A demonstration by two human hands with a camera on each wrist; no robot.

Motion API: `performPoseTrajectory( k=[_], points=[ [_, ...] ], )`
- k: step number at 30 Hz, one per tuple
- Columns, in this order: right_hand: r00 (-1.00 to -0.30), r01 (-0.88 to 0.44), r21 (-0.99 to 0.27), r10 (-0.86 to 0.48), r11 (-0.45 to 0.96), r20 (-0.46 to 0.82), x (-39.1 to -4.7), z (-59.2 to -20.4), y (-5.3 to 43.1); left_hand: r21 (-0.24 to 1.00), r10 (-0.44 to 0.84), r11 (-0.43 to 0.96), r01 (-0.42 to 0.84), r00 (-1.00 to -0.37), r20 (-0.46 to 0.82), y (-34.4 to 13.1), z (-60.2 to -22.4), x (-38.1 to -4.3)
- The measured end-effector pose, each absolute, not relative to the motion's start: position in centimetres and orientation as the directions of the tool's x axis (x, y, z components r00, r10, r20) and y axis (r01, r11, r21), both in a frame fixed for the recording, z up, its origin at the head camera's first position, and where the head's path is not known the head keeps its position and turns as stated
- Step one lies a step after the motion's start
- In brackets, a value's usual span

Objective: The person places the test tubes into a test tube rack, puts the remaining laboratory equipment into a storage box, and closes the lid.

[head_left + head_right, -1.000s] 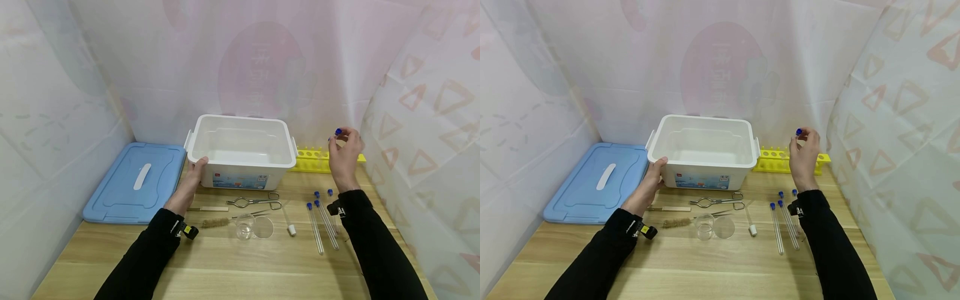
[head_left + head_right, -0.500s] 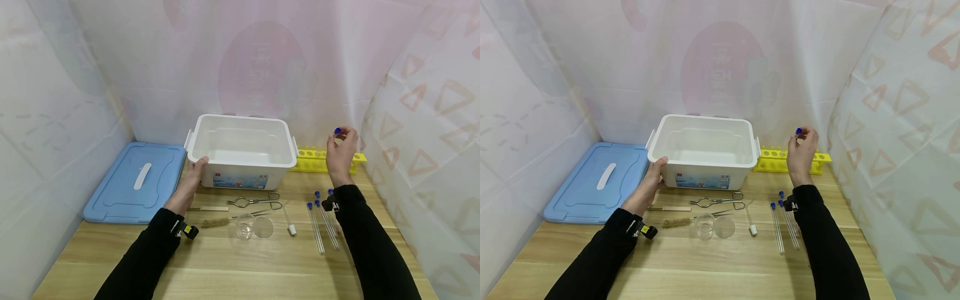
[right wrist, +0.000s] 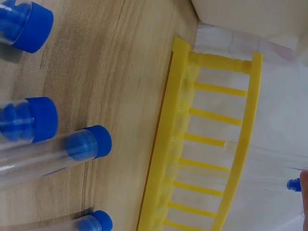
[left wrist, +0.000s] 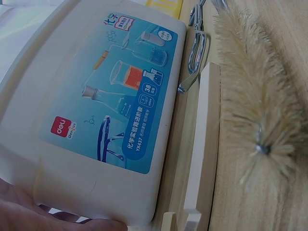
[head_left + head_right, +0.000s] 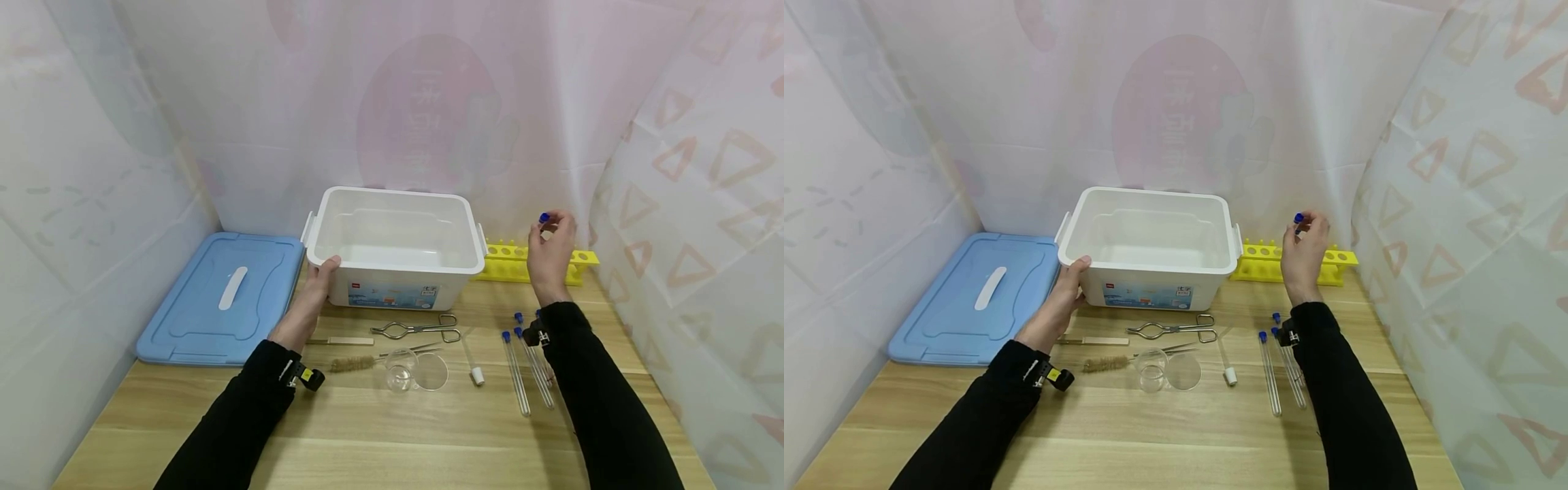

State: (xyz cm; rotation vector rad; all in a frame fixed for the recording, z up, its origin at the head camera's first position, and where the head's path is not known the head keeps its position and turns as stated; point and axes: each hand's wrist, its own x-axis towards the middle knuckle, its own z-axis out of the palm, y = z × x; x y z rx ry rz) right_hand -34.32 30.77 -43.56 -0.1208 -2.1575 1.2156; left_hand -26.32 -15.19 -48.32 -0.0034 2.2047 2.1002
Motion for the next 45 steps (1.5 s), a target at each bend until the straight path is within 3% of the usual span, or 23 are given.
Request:
performPoseTrajectory(
  k=[29,45],
  points=[
    [-0.849,-0.148,-0.758,0.311,0.636,0.427,-34.6,-45.2,31.1,0.998,0.079,0.027,-0.052,-0.995,-0.054,-15.0,-48.2,-26.3],
    [-0.871,-0.173,-0.733,0.246,0.657,0.426,-34.6,-46.1,31.8,0.998,0.083,0.030,-0.054,-0.995,-0.057,-14.9,-48.1,-26.2]
  ],
)
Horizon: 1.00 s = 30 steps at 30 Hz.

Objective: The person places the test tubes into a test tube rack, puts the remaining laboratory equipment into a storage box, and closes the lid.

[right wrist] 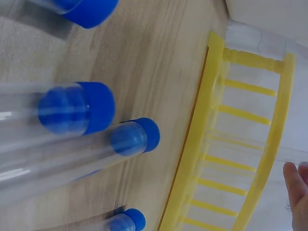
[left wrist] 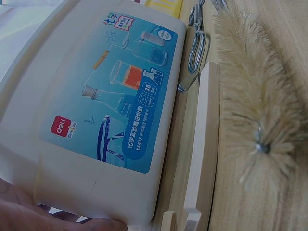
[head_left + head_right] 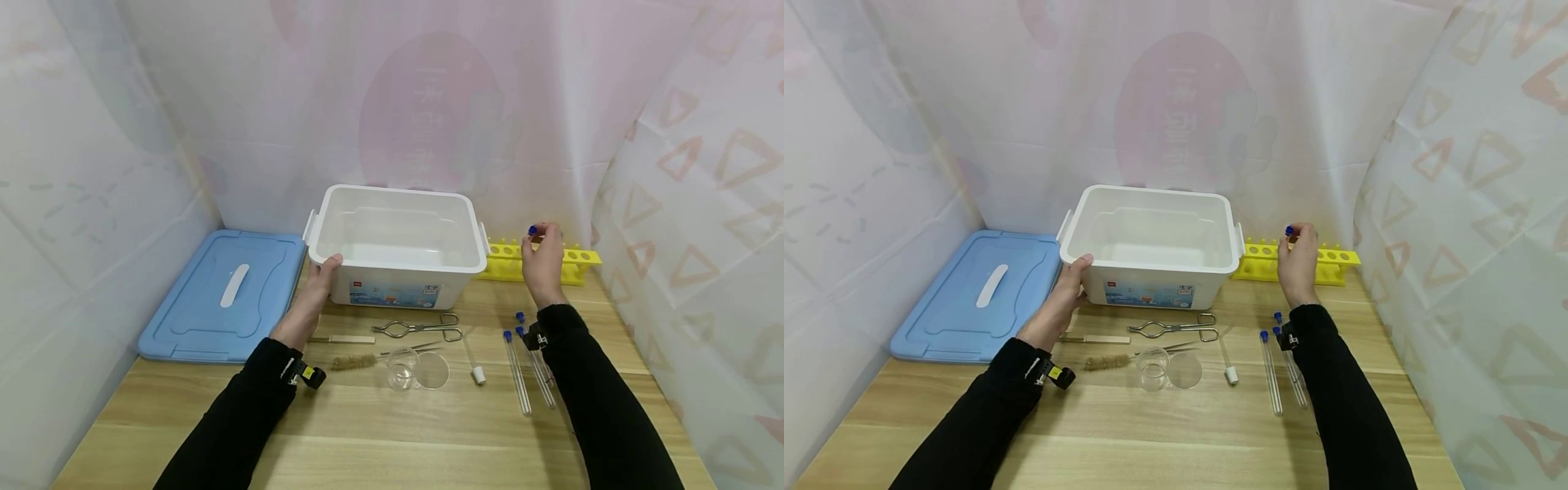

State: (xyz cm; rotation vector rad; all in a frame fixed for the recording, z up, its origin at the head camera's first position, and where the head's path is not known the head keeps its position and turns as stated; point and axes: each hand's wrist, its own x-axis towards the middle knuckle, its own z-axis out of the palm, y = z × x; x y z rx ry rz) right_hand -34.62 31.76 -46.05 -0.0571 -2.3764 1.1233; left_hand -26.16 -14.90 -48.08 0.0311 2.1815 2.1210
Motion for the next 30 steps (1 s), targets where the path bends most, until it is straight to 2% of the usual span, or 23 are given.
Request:
performPoseTrajectory(
  k=[16,25,30],
  points=[
    [-0.942,-0.090,-0.751,0.189,0.654,0.277,-32.6,-44.0,32.9,0.998,0.083,0.027,-0.060,-0.995,-0.062,-14.9,-48.1,-26.1],
    [-0.982,-0.027,-0.696,0.110,0.717,0.151,-31.2,-42.9,33.5,0.998,0.084,0.023,-0.054,-0.995,-0.055,-14.9,-48.0,-26.1],
    [-0.991,-0.036,-0.670,0.058,0.741,0.118,-30.7,-42.7,33.9,0.998,0.081,0.025,-0.049,-0.995,-0.051,-14.9,-48.1,-26.2]
  ],
)
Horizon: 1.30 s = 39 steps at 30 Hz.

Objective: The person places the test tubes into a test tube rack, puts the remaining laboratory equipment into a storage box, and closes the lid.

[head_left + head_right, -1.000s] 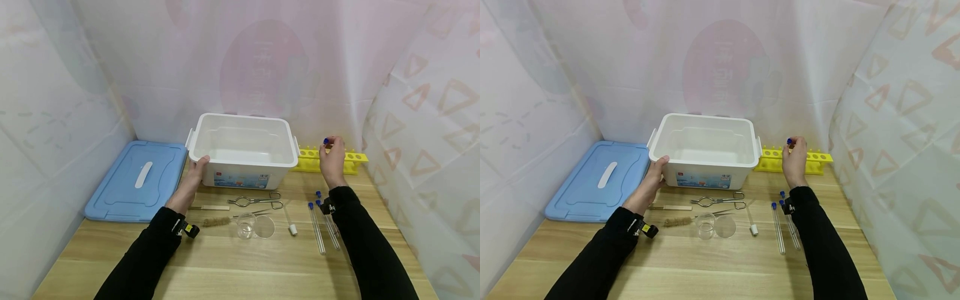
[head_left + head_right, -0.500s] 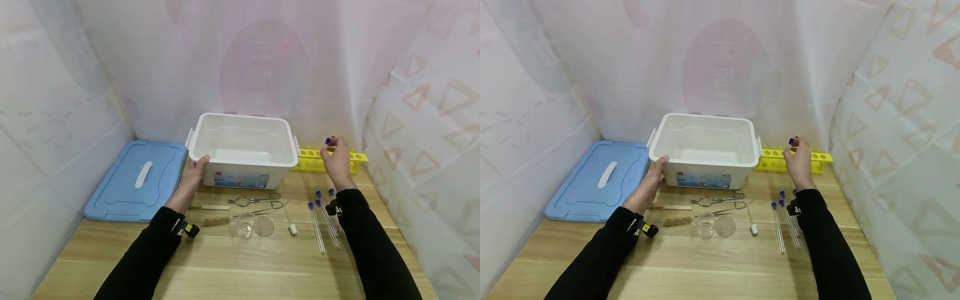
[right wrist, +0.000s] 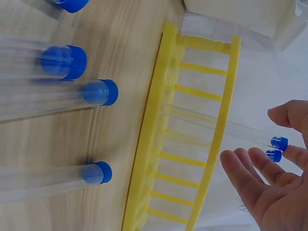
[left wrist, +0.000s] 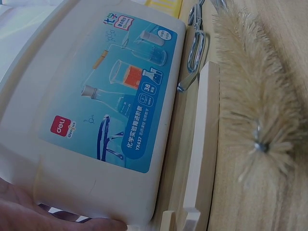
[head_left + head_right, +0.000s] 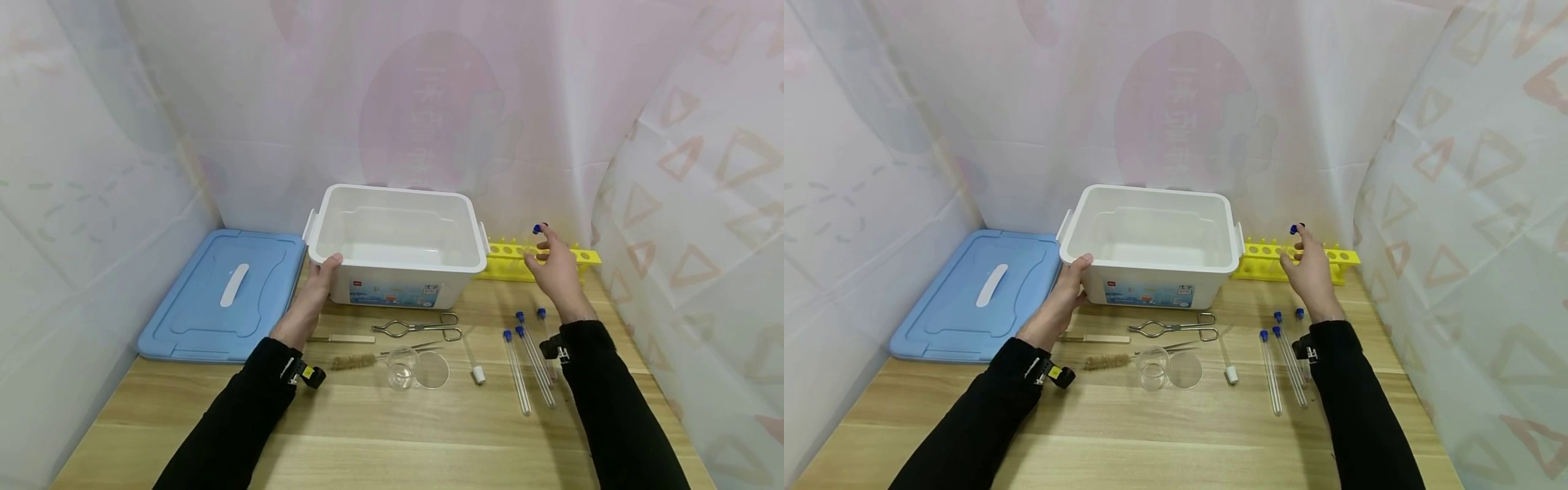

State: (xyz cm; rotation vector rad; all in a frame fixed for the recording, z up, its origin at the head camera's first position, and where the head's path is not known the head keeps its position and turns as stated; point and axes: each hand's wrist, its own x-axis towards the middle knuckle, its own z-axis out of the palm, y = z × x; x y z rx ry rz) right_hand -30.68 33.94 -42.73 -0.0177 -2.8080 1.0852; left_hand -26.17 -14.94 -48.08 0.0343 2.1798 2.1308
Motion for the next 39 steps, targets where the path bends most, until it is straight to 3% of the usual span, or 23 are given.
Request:
performPoseTrajectory(
  k=[23,39],
  points=[
    [-0.997,0.075,-0.638,0.054,0.766,-0.052,-28.3,-44.3,36.2,0.998,0.067,0.040,-0.056,-0.996,-0.059,-14.7,-48.0,-26.1],
    [-0.966,0.131,-0.484,0.000,0.865,-0.260,-27.2,-45.4,37.1,0.998,0.061,0.040,-0.055,-0.996,-0.057,-14.6,-48.0,-26.2]
  ],
)
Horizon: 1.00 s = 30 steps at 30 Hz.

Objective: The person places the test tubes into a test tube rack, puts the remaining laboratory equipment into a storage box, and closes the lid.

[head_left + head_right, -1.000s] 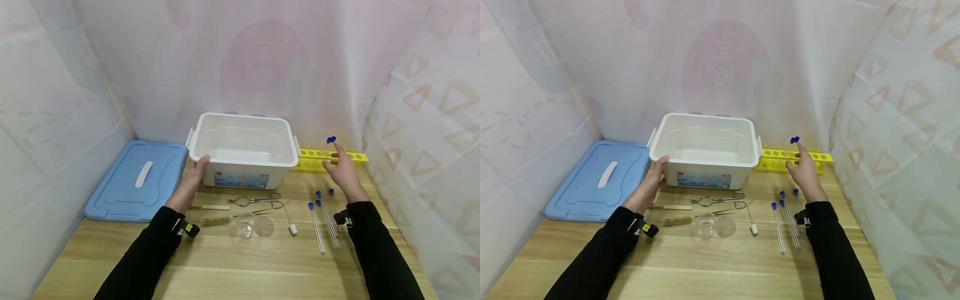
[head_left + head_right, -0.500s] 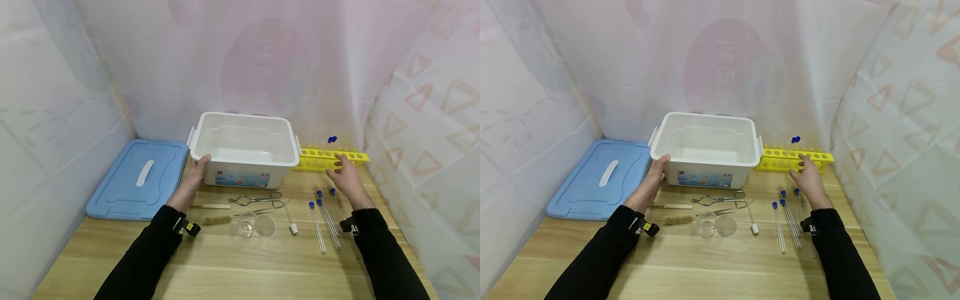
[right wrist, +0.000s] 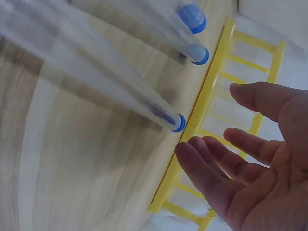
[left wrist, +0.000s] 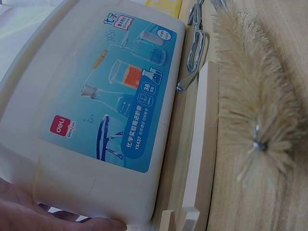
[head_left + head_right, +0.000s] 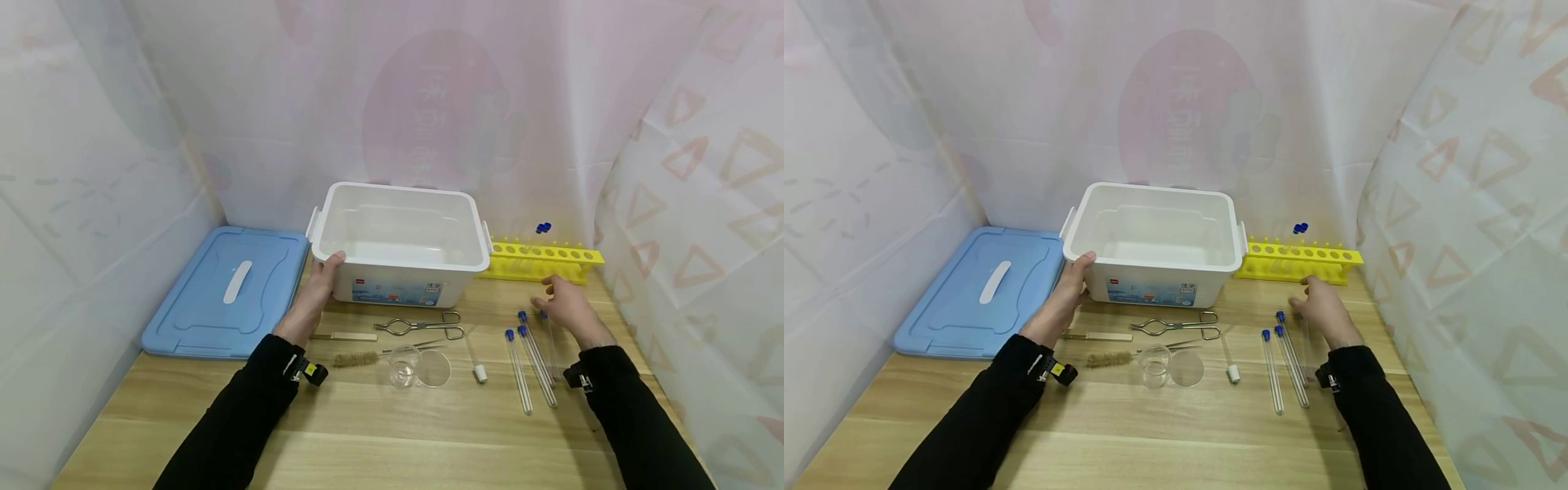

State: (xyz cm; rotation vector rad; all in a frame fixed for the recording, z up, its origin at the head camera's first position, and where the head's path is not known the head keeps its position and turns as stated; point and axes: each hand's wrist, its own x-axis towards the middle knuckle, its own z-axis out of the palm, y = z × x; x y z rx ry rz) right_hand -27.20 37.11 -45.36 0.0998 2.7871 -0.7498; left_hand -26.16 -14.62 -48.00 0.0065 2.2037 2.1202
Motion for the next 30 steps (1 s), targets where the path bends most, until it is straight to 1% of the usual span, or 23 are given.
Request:
performPoseTrajectory(
  k=[2,10,16,18,22,27,29,30],
  points=[
    [-0.961,0.129,-0.467,-0.005,0.875,-0.275,-27.1,-45.5,37.1,0.997,0.059,0.043,-0.059,-0.996,-0.062,-14.6,-48.0,-26.1],
    [-0.961,0.059,-0.361,-0.046,0.931,-0.274,-27.3,-46.1,37.7,0.997,0.060,0.055,-0.055,-0.997,-0.058,-14.7,-48.0,-26.1],
    [-0.949,0.060,-0.306,-0.040,0.950,-0.312,-27.5,-46.7,37.9,0.997,0.066,0.062,-0.055,-0.996,-0.059,-14.7,-47.9,-26.0],
    [-0.955,0.061,-0.271,-0.023,0.961,-0.297,-28.4,-48.4,39.0,0.997,0.066,0.062,-0.054,-0.996,-0.058,-14.7,-47.9,-26.0],
    [-0.948,0.066,-0.263,-0.022,0.963,-0.317,-30.5,-51.9,41.8,0.997,0.066,0.065,-0.052,-0.996,-0.056,-14.7,-47.8,-26.1],
    [-0.933,0.081,-0.318,-0.040,0.945,-0.358,-33.6,-56.2,45.5,0.996,0.069,0.073,-0.048,-0.996,-0.053,-14.7,-47.8,-26.0],
    [-0.937,0.061,-0.328,-0.059,0.943,-0.344,-34.1,-56.7,46.1,0.996,0.071,0.073,-0.045,-0.996,-0.050,-14.8,-47.9,-26.0],
    [-0.937,0.055,-0.326,-0.064,0.944,-0.343,-33.8,-56.2,45.7,0.996,0.073,0.073,-0.045,-0.996,-0.050,-14.8,-47.9,-26.0]
  ],
)
